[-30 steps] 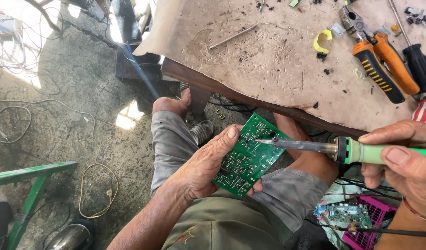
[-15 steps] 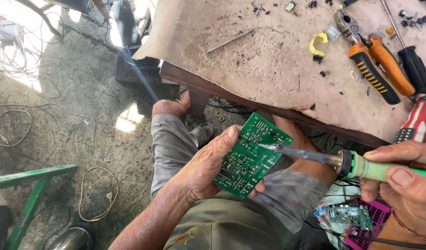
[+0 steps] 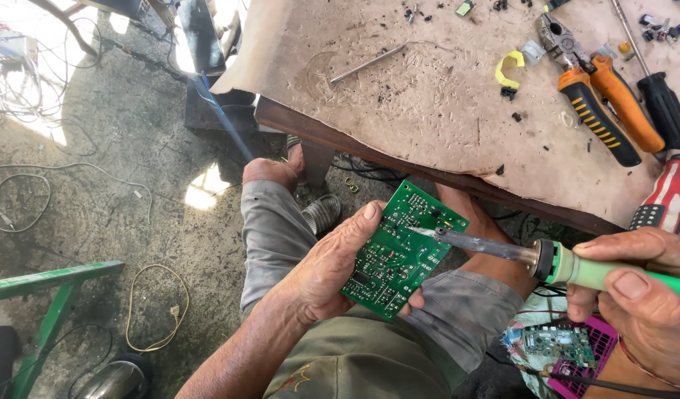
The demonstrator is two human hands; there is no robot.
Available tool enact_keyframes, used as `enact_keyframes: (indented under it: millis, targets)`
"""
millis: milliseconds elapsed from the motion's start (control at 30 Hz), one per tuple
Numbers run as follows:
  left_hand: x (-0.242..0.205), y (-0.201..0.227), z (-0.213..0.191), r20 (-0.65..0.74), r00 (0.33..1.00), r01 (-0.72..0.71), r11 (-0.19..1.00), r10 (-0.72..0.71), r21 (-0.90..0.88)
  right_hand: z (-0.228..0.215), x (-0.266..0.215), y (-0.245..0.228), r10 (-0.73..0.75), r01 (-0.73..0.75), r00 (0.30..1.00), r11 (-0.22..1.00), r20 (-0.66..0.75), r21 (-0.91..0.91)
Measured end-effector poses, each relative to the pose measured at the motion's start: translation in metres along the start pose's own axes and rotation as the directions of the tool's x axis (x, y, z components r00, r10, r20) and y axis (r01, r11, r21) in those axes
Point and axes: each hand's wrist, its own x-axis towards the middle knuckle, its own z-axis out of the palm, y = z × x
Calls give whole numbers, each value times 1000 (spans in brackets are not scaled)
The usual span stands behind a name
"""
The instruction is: Soldering components on a printed circuit board at a repair workbench
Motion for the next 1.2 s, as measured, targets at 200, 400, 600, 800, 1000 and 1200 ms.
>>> enact_keyframes:
  millis: [200, 400, 600, 800, 1000, 1200]
  targets:
    - [2, -3, -3, -8, 1000, 16, 1000, -17, -20, 4, -4, 2, 5, -4, 1000, 1000, -28, 23]
    - [1, -2, -4, 32, 999, 24, 999, -23, -27, 3, -6, 1, -15, 15, 999, 1000, -40, 2]
    - [1, -2, -3, 52, 999, 13, 999, -11, -43, -2, -8, 6, 18, -16, 999, 999, -39, 38]
    - [3, -5, -3, 35, 999, 34, 994, -30, -102, -1, -10, 6, 23, -25, 997, 999, -76, -24]
    - [3, -6, -5, 43, 998, 40, 995, -36, -96, -1, -11, 6, 0, -1, 997, 1000, -75, -19]
    - [3, -5, -3, 46, 998, 38, 991, -33, -126, -2, -16, 9, -19, 18, 999, 1000, -37, -19]
